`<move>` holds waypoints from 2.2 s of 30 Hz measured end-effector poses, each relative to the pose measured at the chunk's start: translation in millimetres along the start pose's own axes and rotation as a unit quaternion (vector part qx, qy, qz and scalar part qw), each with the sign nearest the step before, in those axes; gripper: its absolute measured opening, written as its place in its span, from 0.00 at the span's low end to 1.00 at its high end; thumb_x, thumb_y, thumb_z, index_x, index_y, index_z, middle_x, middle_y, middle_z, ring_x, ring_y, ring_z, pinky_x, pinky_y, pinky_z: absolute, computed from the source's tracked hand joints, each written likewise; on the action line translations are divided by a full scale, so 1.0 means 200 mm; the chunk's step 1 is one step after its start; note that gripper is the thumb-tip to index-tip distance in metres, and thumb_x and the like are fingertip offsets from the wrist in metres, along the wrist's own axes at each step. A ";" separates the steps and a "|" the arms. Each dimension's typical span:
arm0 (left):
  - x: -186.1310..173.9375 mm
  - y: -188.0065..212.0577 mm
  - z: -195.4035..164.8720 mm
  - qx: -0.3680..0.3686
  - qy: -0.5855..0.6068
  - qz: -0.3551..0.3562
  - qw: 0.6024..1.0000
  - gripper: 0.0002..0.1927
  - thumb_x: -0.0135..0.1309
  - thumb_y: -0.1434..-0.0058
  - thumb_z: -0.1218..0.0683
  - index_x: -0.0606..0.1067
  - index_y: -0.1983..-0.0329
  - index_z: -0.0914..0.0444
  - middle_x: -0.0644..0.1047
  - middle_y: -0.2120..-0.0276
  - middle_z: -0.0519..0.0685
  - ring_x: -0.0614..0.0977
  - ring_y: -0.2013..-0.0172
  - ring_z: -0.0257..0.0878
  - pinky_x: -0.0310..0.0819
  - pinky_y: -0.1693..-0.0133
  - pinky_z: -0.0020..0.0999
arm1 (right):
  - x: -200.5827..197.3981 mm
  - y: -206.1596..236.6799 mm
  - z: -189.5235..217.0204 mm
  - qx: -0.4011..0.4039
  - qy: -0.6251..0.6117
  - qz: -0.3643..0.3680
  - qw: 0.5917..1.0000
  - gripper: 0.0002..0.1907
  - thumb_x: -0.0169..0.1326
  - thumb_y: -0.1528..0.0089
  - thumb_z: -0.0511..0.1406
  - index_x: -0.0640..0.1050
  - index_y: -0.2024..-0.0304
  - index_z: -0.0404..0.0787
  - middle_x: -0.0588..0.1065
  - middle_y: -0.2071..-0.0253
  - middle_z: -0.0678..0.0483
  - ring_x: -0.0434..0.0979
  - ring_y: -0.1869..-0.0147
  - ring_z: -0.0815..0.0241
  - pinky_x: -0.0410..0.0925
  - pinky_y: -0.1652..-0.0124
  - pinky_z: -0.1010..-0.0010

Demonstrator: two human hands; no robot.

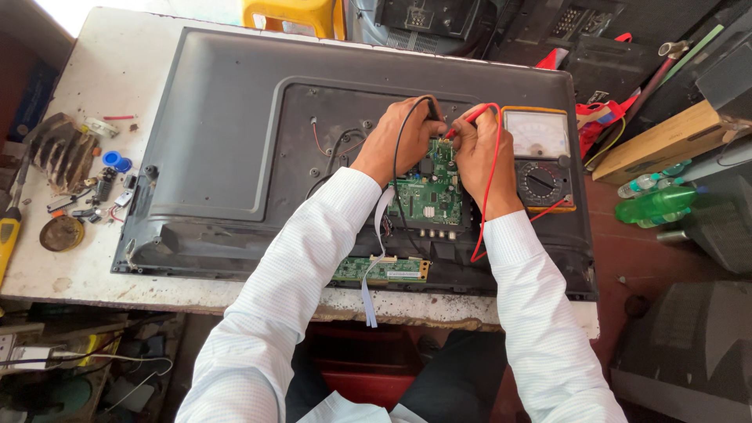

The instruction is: The person uses a multimeter to test points on a circuit board inside a disassembled television. They connect and disconnect a ribbon cable between the main board and a smaller board, then continue probing various components with the multimeter probes.

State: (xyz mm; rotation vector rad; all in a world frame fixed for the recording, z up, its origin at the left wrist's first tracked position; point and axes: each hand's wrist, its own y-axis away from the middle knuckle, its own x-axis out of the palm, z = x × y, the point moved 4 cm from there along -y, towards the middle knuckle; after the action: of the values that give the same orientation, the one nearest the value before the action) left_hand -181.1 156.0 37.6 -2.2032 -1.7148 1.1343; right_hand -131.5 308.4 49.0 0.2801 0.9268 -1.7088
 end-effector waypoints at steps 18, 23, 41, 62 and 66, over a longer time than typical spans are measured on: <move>0.03 -0.02 -0.01 -0.005 -0.046 0.026 0.999 0.10 0.59 0.38 0.55 0.75 0.65 0.69 0.79 0.64 0.59 0.81 0.60 0.59 0.73 0.59 0.49 | 0.00 -0.01 -0.01 -0.014 0.000 -0.001 1.000 0.06 0.52 0.29 0.32 0.73 0.60 0.34 0.76 0.74 0.50 0.79 0.71 0.58 0.69 0.71 0.66; 0.06 -0.04 -0.01 -0.005 -0.101 0.054 0.993 0.12 0.59 0.38 0.55 0.73 0.62 0.69 0.79 0.63 0.60 0.80 0.60 0.61 0.74 0.62 0.51 | 0.02 0.00 -0.02 -0.002 -0.012 0.005 1.000 0.06 0.51 0.28 0.32 0.72 0.60 0.35 0.76 0.74 0.50 0.78 0.71 0.60 0.69 0.71 0.67; 0.07 -0.09 -0.01 -0.028 -0.110 0.096 0.989 0.08 0.58 0.39 0.59 0.72 0.60 0.67 0.80 0.61 0.61 0.81 0.58 0.61 0.75 0.61 0.53 | 0.03 -0.02 -0.09 0.010 0.008 -0.012 1.000 0.05 0.52 0.31 0.31 0.72 0.62 0.35 0.75 0.75 0.49 0.77 0.73 0.54 0.68 0.71 0.62; -0.41 0.71 -0.62 0.083 0.032 -0.145 0.985 0.08 0.55 0.31 0.64 0.73 0.49 0.66 0.77 0.58 0.55 0.80 0.62 0.50 0.76 0.59 0.39 | -0.52 0.79 0.13 0.083 -0.414 -0.070 0.904 0.07 0.50 0.23 0.32 0.74 0.53 0.32 0.75 0.68 0.48 0.74 0.71 0.61 0.66 0.70 0.75; -0.38 1.01 -0.62 0.060 0.011 -0.102 0.993 0.14 0.60 0.38 0.64 0.72 0.51 0.66 0.77 0.59 0.57 0.81 0.62 0.52 0.75 0.60 0.41 | -0.48 0.99 0.11 0.133 -0.301 -0.006 0.944 0.07 0.52 0.29 0.28 0.77 0.51 0.28 0.79 0.63 0.45 0.79 0.63 0.61 0.73 0.59 0.73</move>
State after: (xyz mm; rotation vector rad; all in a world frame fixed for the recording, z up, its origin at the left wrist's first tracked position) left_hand 48.7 60.5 56.6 -1.9139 -1.7635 1.1258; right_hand 86.2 345.9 36.0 -0.0798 0.2479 -1.7783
